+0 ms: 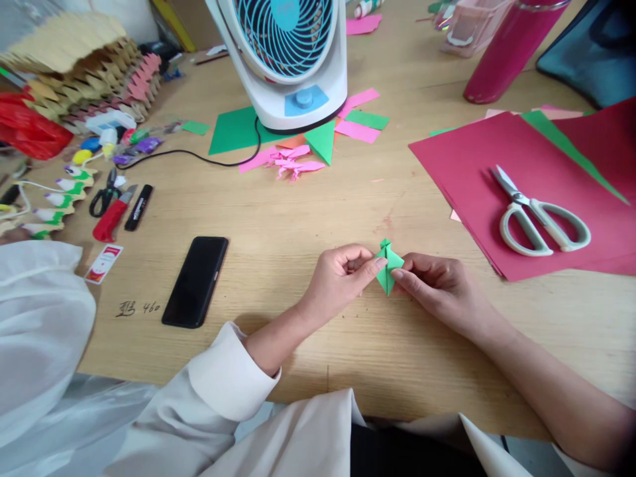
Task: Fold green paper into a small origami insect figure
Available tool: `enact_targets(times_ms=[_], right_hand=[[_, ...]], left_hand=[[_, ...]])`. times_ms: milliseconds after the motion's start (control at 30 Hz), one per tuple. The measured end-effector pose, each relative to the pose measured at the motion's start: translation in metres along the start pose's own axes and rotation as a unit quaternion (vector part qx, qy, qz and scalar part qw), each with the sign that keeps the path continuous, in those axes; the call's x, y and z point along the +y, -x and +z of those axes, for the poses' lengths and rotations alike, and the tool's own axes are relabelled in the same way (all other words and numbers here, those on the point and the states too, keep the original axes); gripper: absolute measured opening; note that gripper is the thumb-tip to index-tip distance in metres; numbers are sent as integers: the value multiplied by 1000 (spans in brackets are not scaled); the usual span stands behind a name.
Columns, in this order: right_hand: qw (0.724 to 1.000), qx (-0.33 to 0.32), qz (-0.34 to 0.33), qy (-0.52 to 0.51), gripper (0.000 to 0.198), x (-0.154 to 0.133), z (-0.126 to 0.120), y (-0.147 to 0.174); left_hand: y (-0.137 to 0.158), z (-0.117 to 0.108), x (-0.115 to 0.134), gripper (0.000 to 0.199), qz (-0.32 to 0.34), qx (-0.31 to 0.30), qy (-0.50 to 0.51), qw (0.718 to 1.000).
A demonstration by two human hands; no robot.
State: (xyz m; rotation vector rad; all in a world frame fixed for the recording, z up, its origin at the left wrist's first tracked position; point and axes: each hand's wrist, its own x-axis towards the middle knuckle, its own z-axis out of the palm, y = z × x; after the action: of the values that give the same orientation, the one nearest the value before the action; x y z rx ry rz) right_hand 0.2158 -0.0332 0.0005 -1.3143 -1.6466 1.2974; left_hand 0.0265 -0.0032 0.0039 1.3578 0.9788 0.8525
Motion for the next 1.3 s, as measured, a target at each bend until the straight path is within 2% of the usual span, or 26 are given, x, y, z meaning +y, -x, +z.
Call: enact_targets(times_ms=[267, 533, 700, 900, 1067, 1200, 1300], right_hand=[[998, -11, -10, 67, 33, -7, 3, 2], [998, -28, -27, 50, 33, -8, 2, 4], [998, -24, -28, 56, 31, -2, 3, 4], [996, -44, -36, 64, 32, 7, 6, 2], [995, -52, -49, 74, 31, 10, 6, 2], [995, -40, -44, 76, 29, 8, 8, 2], [994, -20, -59, 90, 34, 6, 12, 0]], left_hand=[[-1, 0, -2, 36, 35, 28, -9, 999], [-2, 0, -4, 36, 54, 3, -33, 998], [-1, 1, -2, 38, 62, -19, -11, 998], [0, 0, -1, 38, 72, -11, -46, 996], [1, -1, -3, 33, 86, -14, -38, 996], [2, 0, -1, 34, 111, -1, -29, 993], [4, 4, 0, 35, 103, -2, -11, 995]])
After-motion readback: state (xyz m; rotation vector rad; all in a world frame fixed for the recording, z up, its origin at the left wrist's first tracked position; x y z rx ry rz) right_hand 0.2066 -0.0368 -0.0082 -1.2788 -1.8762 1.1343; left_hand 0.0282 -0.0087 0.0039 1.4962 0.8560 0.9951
